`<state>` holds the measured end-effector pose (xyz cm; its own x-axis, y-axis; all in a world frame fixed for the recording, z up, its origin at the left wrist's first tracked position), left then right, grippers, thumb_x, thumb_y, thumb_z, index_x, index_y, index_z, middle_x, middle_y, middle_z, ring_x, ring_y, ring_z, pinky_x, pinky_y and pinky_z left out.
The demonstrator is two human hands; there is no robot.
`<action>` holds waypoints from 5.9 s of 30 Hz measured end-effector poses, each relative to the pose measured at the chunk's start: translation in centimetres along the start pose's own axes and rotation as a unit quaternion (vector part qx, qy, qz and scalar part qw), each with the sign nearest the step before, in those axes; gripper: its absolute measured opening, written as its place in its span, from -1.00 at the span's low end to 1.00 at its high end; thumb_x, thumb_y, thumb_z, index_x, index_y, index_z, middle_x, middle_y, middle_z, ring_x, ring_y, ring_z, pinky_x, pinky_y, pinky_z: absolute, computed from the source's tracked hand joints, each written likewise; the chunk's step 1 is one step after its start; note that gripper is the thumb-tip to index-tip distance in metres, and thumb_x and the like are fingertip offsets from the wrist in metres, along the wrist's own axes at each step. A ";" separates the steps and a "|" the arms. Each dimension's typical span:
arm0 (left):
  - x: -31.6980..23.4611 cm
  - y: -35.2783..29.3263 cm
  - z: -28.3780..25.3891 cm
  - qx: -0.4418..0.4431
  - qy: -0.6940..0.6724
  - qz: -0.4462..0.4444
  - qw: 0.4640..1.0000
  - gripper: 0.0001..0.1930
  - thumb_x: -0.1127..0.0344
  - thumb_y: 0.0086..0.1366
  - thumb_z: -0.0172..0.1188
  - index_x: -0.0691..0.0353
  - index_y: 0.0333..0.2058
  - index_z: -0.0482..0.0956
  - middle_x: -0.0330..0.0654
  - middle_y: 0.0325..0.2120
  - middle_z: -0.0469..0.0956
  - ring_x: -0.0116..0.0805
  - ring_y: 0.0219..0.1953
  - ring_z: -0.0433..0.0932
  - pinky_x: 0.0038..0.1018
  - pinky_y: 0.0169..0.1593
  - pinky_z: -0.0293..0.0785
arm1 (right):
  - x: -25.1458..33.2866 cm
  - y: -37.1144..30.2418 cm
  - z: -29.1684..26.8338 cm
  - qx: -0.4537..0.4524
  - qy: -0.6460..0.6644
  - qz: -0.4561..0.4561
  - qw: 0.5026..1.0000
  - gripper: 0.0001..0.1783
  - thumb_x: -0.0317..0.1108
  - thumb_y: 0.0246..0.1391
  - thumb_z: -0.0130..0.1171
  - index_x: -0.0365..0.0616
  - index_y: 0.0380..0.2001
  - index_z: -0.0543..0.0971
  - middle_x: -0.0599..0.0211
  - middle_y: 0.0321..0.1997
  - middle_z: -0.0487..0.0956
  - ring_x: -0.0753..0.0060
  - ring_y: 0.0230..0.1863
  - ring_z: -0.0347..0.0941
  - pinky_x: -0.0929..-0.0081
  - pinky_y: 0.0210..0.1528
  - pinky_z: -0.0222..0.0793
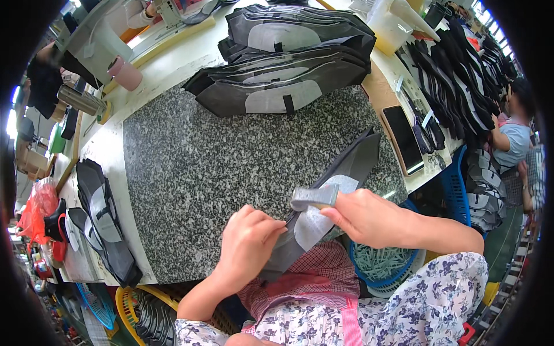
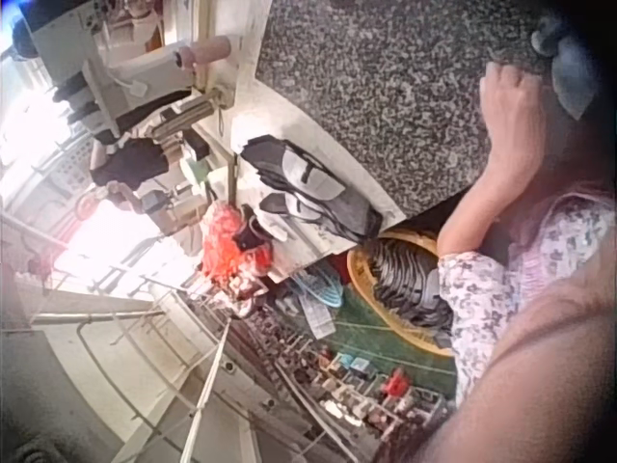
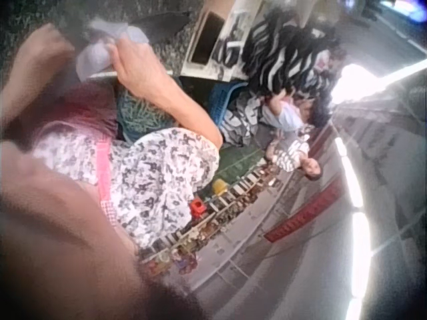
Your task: The person folds the edges of shoe upper components by hand, hammers the folded edges with a hammer, and stacks the pieces on the table.
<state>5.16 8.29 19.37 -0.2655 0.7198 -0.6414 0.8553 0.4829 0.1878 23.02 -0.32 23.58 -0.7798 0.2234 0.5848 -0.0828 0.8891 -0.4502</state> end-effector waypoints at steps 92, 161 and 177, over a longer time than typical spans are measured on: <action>-4.5 -9.1 5.2 -0.063 0.203 0.128 0.969 -0.54 0.27 0.20 0.18 0.41 0.03 0.62 0.02 0.06 0.58 -0.12 0.19 0.53 -0.24 0.26 0.48 | 5.2 0.6 5.0 -0.032 -0.003 -0.162 0.986 -0.68 -0.46 0.15 0.20 -0.26 -0.07 0.39 -0.05 -0.36 0.58 -0.19 -0.28 0.61 0.03 -0.33 0.53; 1.7 -5.3 -7.3 0.082 0.057 -0.130 0.986 -0.73 0.23 0.33 0.32 0.24 -0.08 0.64 -0.12 -0.25 0.61 -0.08 -0.07 0.50 -0.24 0.07 0.38 | 3.7 1.3 -8.7 -0.305 0.087 -0.205 0.926 -0.75 -0.27 0.37 0.08 -0.28 -0.27 0.43 0.12 -0.56 0.46 0.21 -0.54 0.49 0.34 -0.45 0.32; -1.6 8.5 3.8 0.139 -0.139 -0.041 0.980 -0.70 0.41 0.20 0.42 0.31 -0.08 0.72 -0.12 -0.46 0.59 -0.29 -0.42 0.56 -0.37 -0.28 0.53 | -5.4 -6.6 0.7 -0.118 0.227 0.054 0.965 -0.81 -0.32 0.38 0.06 -0.26 -0.17 0.46 0.07 -0.54 0.47 -0.11 -0.49 0.52 0.20 -0.46 0.35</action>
<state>14.53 9.37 19.12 -0.2392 0.5022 -0.8310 0.9350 0.3499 -0.0576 27.35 -7.66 22.87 -0.4200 0.4234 0.8027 0.1688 0.9055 -0.3893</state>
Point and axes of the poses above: each hand's wrist, its own y-axis towards the middle knuckle, its own z-axis out of the palm, x = y × z, the point moved 6 cm from there along y, towards the middle knuckle
